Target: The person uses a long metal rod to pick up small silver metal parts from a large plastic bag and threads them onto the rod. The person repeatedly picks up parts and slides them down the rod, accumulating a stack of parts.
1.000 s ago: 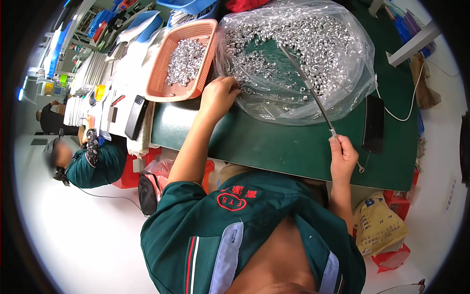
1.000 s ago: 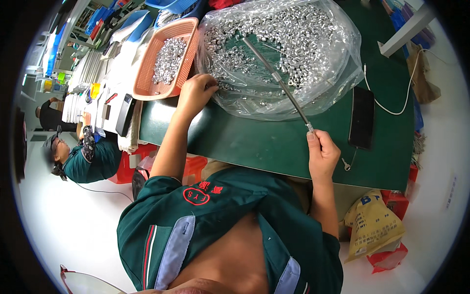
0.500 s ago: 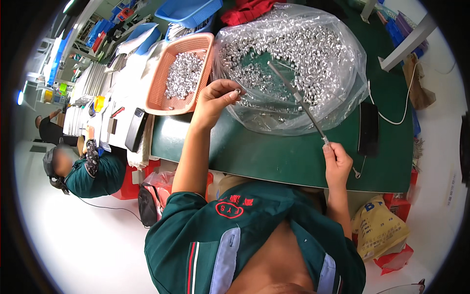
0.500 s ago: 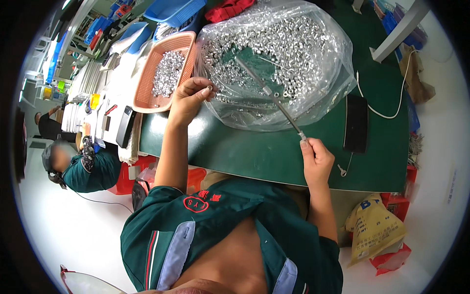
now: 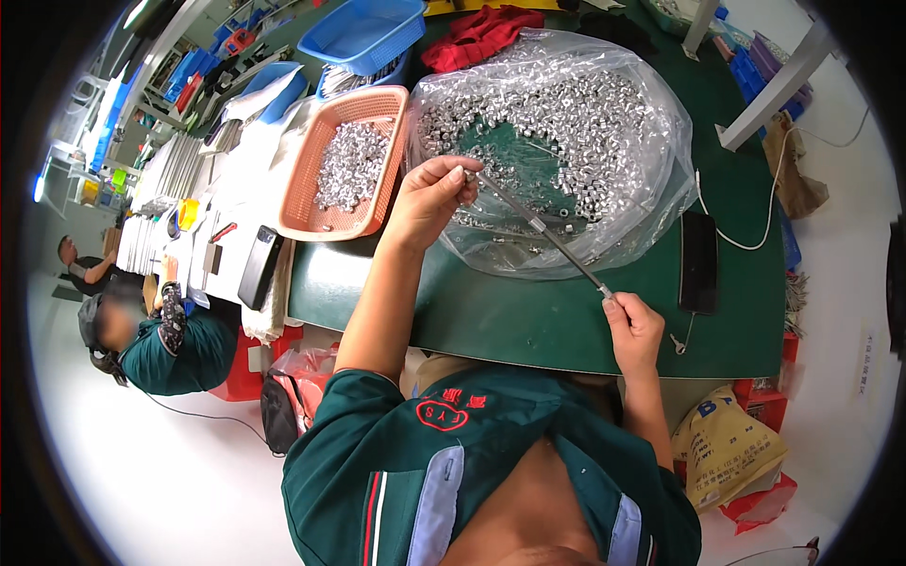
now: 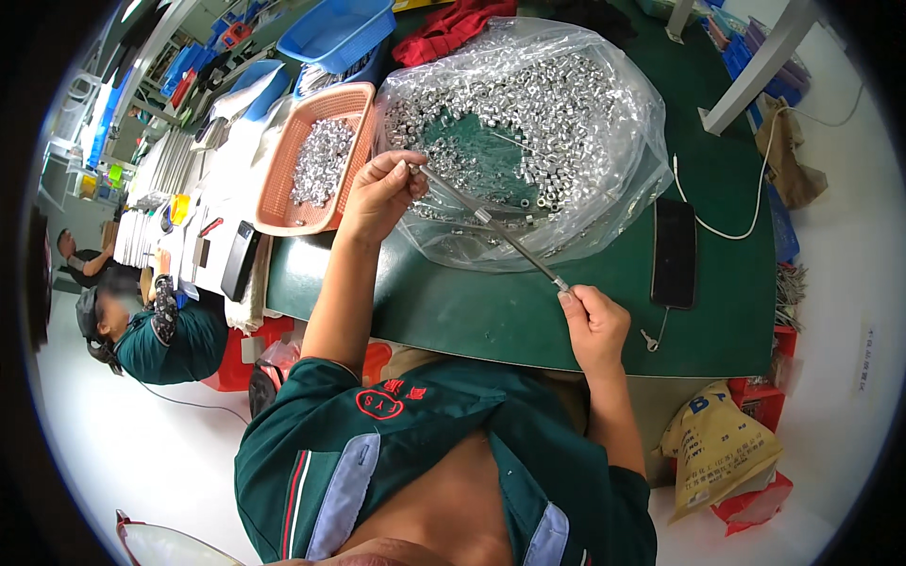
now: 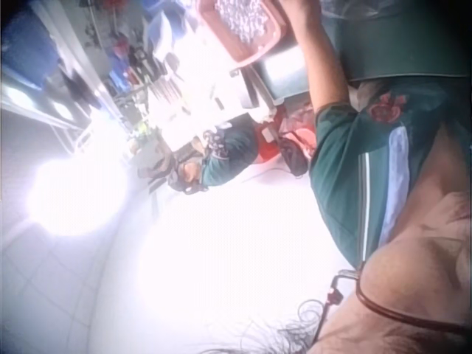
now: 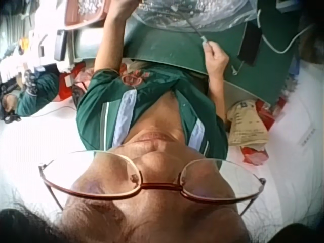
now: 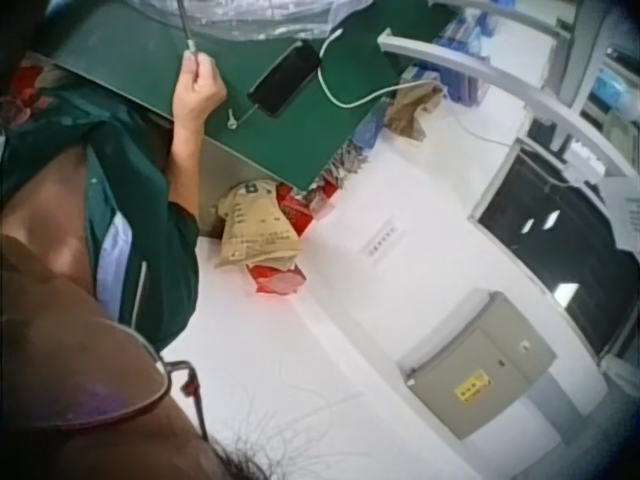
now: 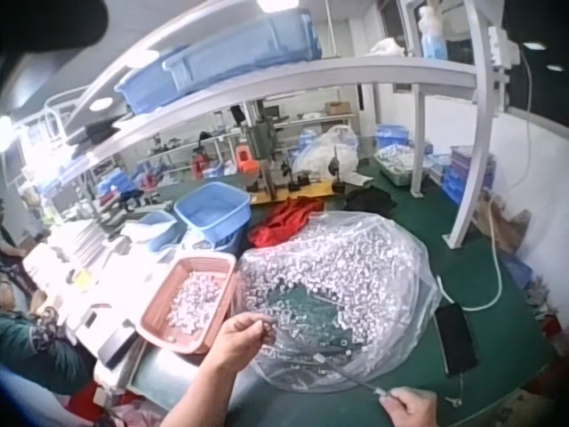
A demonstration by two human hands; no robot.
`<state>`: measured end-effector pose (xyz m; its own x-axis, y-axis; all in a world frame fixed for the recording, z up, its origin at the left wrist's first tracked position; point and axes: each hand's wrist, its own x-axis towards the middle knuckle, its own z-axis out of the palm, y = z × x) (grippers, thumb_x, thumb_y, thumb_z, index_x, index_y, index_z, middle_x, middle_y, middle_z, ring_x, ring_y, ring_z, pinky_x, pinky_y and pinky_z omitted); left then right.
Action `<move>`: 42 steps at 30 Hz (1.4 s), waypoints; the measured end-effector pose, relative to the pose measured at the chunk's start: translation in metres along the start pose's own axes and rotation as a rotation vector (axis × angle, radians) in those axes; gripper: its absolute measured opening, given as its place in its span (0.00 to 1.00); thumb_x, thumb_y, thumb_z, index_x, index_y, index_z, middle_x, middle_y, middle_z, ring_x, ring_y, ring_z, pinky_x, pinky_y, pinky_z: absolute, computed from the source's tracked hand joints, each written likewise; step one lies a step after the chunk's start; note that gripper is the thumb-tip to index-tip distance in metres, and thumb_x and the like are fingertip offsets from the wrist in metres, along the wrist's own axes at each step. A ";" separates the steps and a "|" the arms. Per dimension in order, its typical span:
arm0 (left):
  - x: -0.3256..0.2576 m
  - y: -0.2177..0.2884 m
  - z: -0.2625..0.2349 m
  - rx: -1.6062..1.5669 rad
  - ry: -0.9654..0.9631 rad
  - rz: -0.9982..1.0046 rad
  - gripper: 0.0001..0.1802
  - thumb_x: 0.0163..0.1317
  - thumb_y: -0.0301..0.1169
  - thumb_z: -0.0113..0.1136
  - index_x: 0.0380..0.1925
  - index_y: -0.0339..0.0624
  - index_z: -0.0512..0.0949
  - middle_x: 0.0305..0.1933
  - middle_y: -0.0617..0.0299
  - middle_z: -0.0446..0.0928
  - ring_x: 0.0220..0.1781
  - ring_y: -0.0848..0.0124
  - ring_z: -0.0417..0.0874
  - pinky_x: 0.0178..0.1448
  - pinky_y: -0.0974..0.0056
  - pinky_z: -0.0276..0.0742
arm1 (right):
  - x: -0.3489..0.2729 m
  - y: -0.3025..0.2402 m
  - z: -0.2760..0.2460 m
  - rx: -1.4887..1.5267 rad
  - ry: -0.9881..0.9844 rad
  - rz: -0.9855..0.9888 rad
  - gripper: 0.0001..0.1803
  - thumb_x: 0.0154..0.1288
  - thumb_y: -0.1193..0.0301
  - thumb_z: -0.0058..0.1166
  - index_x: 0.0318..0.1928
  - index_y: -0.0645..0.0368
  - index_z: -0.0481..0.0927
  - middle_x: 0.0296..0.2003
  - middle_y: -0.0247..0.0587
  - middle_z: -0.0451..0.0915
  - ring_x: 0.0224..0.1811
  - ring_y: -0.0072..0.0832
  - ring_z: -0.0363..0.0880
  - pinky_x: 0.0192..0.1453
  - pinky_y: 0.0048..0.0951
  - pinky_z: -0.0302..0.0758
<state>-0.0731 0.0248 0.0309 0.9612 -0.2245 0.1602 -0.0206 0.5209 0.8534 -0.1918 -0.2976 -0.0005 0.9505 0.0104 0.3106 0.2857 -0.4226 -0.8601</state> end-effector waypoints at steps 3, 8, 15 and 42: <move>0.003 0.002 0.007 0.101 0.011 -0.005 0.13 0.65 0.30 0.60 0.45 0.32 0.79 0.32 0.63 0.78 0.34 0.76 0.76 0.43 0.70 0.72 | -0.002 0.002 0.000 -0.018 -0.015 -0.015 0.05 0.63 0.77 0.58 0.33 0.67 0.77 0.21 0.33 0.72 0.22 0.17 0.65 0.26 0.20 0.64; 0.010 0.029 0.019 0.586 0.048 -0.084 0.11 0.63 0.32 0.62 0.40 0.36 0.81 0.32 0.69 0.79 0.34 0.81 0.74 0.42 0.74 0.70 | 0.002 0.000 0.003 -0.084 0.060 -0.093 0.06 0.60 0.75 0.60 0.29 0.63 0.77 0.18 0.39 0.71 0.17 0.28 0.68 0.23 0.27 0.65; 0.029 0.004 0.056 0.513 -0.073 -0.090 0.12 0.60 0.34 0.64 0.37 0.35 0.81 0.30 0.66 0.78 0.32 0.79 0.74 0.39 0.71 0.69 | 0.001 0.002 0.002 -0.034 0.105 -0.040 0.06 0.63 0.74 0.59 0.30 0.63 0.77 0.18 0.38 0.72 0.17 0.25 0.67 0.23 0.25 0.64; 0.058 -0.044 0.009 -0.307 -0.048 -0.096 0.11 0.62 0.26 0.60 0.43 0.35 0.79 0.39 0.58 0.80 0.36 0.72 0.76 0.44 0.67 0.73 | 0.001 0.003 -0.001 0.011 0.113 0.092 0.07 0.64 0.74 0.58 0.32 0.65 0.77 0.19 0.36 0.72 0.19 0.19 0.66 0.24 0.23 0.64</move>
<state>-0.0188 -0.0188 0.0075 0.9406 -0.3194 0.1154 0.1605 0.7177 0.6776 -0.1898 -0.2995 -0.0026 0.9530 -0.1304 0.2736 0.2001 -0.4074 -0.8911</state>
